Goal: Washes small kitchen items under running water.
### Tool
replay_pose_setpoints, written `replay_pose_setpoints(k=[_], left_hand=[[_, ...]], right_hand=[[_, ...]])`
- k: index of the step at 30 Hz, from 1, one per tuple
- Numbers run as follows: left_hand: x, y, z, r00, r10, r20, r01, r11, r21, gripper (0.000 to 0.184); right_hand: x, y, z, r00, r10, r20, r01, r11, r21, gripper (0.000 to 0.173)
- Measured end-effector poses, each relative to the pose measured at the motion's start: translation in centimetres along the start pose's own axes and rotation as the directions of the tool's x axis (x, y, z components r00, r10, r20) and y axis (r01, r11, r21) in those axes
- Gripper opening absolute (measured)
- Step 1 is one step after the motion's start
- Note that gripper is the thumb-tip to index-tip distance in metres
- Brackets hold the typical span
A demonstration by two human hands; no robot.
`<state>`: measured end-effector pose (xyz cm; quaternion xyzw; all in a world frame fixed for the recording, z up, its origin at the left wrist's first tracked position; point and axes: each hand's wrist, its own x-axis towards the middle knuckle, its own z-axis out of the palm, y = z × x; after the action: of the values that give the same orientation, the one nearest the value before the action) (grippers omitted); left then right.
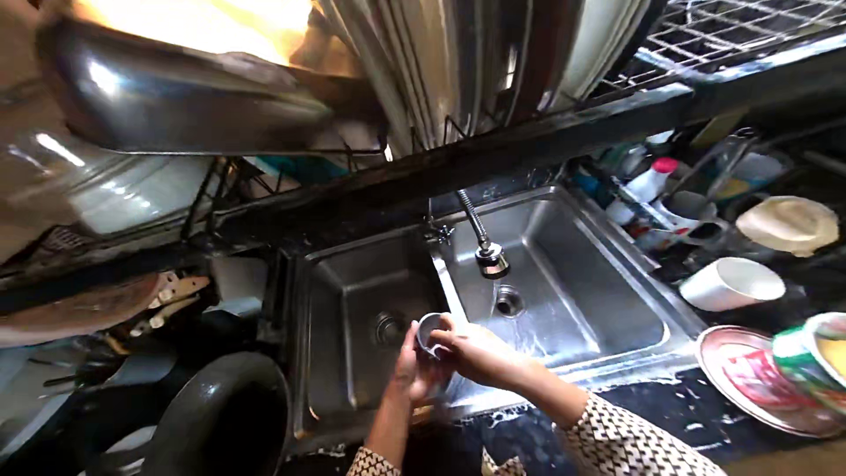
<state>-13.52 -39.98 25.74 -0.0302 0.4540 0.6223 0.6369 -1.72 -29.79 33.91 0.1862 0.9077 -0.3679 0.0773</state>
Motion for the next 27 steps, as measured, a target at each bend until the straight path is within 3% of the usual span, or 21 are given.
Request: replay_pose_setpoints(k=[2, 4, 6, 8, 10, 11, 14, 16, 18, 19, 21, 23, 25, 27], left_hand=[[0.8, 2.0, -1.8, 0.968, 0.189, -0.165, -0.154, 0.966, 0.206, 0.053], [2.8, 3.5, -4.5, 0.882, 0.409, -0.233, -0.227, 0.804, 0.55, 0.047], [6.3, 4.1, -7.6, 0.793, 0.567, -0.224, -0.137, 0.523, 0.841, 0.067], [10.0, 3.5, -11.0, 0.789, 0.581, -0.2, 0.063, 0.246, 0.967, 0.086], [12.2, 2.9, -13.2, 0.816, 0.539, -0.207, 0.194, 0.083, 0.978, 0.09], [12.9, 3.1, -13.2, 0.808, 0.55, -0.21, 0.209, 0.065, 0.976, 0.088], [13.3, 3.5, -13.1, 0.794, 0.542, -0.275, 0.238, 0.138, 0.961, 0.085], [13.2, 3.9, -14.2, 0.771, 0.561, -0.3, 0.206, 0.226, 0.952, 0.088], [13.1, 4.3, -14.9, 0.742, 0.578, -0.34, 0.124, 0.379, 0.917, 0.087], [12.8, 4.4, -14.9, 0.745, 0.546, -0.383, 0.09, 0.488, 0.868, 0.083], [11.9, 4.7, -14.3, 0.8, 0.375, -0.469, 0.064, 0.723, 0.687, 0.067], [11.0, 5.1, -13.3, 0.865, 0.162, -0.475, 0.082, 0.888, 0.453, 0.061], [10.6, 5.0, -12.4, 0.91, 0.051, -0.411, 0.063, 0.964, 0.258, 0.057], [10.2, 4.5, -11.1, 0.939, 0.037, -0.342, 0.018, 0.988, 0.157, 0.05]], right_hand=[[0.9, 1.7, 1.0, 0.982, -0.077, -0.172, 0.098, 0.988, 0.116, 0.027], [1.0, 4.1, 1.2, 0.963, -0.023, -0.269, 0.095, 0.962, 0.256, 0.028], [0.9, 6.6, 0.5, 0.964, 0.18, -0.194, -0.063, 0.87, 0.49, 0.031], [1.2, 9.1, 0.8, 0.908, 0.387, -0.158, -0.18, 0.703, 0.688, 0.029], [1.4, 10.6, 1.0, 0.854, 0.497, -0.154, -0.197, 0.583, 0.788, 0.028], [1.5, 11.2, 0.5, 0.835, 0.526, -0.163, -0.195, 0.559, 0.806, 0.028], [0.6, 11.5, -1.2, 0.776, 0.588, -0.229, -0.19, 0.563, 0.804, 0.026], [0.2, 11.3, -3.1, 0.686, 0.602, -0.408, -0.129, 0.652, 0.747, 0.027], [0.0, 10.7, -6.2, 0.604, 0.562, -0.565, 0.012, 0.703, 0.711, 0.034], [0.0, 10.2, -7.6, 0.601, 0.528, -0.6, 0.095, 0.699, 0.709, 0.037], [0.0, 9.0, -9.8, 0.641, 0.427, -0.637, 0.241, 0.676, 0.696, 0.039], [0.3, 7.5, -11.1, 0.707, 0.32, -0.63, 0.305, 0.667, 0.68, 0.036], [1.0, 6.7, -11.8, 0.77, 0.25, -0.587, 0.284, 0.69, 0.666, 0.031], [1.8, 6.2, -11.8, 0.801, 0.264, -0.537, 0.23, 0.693, 0.684, 0.021]])
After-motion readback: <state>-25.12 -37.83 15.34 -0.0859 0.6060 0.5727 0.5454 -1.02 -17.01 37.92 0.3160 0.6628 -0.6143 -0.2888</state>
